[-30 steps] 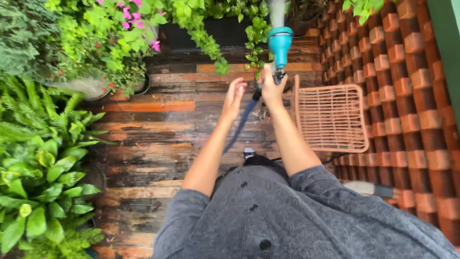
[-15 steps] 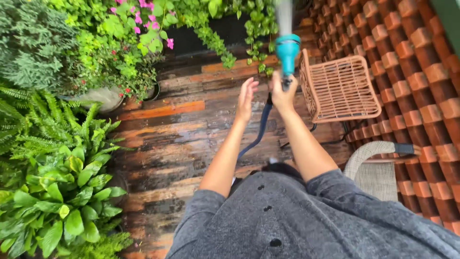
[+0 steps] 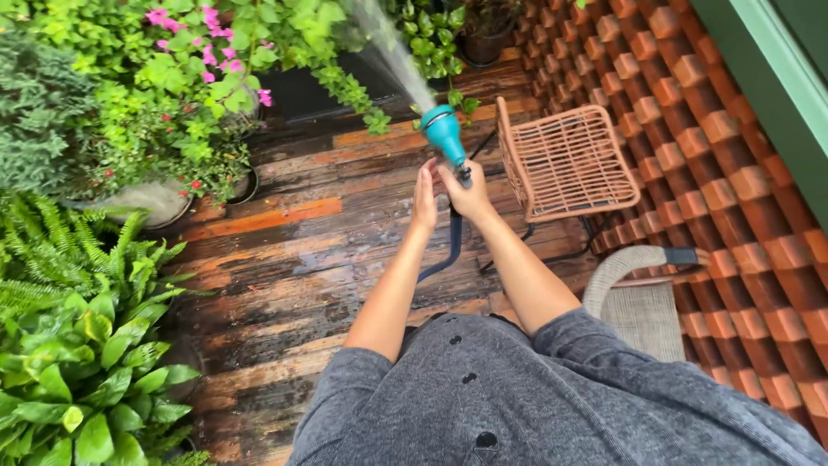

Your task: The person uses a hose with a spray nozzle to water various potted plants and the wooden deck floor in an outdoor area. The person moves the hose around to cover different sections of the garden and deck.

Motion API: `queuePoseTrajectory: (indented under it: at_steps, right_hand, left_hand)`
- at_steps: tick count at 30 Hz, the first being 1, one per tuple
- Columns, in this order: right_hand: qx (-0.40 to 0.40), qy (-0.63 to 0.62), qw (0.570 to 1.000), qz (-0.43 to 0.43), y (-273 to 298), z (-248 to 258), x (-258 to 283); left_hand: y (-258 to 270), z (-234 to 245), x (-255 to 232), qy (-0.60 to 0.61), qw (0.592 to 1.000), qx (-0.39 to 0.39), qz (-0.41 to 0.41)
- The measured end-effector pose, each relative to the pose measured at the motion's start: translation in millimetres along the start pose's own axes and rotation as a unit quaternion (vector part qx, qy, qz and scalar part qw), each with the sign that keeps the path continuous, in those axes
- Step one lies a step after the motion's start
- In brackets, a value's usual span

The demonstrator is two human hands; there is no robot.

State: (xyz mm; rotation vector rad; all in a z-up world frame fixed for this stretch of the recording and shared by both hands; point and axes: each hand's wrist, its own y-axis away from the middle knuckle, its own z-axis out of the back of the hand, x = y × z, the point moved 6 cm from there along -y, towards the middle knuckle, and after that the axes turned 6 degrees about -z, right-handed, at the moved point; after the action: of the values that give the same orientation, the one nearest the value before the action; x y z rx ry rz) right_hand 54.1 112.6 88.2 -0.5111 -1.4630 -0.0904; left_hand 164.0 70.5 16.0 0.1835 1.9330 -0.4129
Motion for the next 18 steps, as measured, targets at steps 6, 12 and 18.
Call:
queuePoseTrajectory:
  at_steps: [6,12,18]
  right_hand:
    - [-0.190,-0.067,0.976,-0.083,7.6,69.8,-14.9]
    - [-0.229,-0.097,0.964,-0.099,11.0,93.0,-9.6]
    - [-0.183,-0.072,0.976,-0.090,3.6,85.5,-15.9]
  left_hand:
    - [0.5,-28.1,-5.2,-0.116,0.992,0.017,0.049]
    - [1.1,-50.8,-7.6,-0.111,0.993,0.037,0.033]
    - [-3.9,-54.9,-9.2,-0.109,0.993,0.028,0.026]
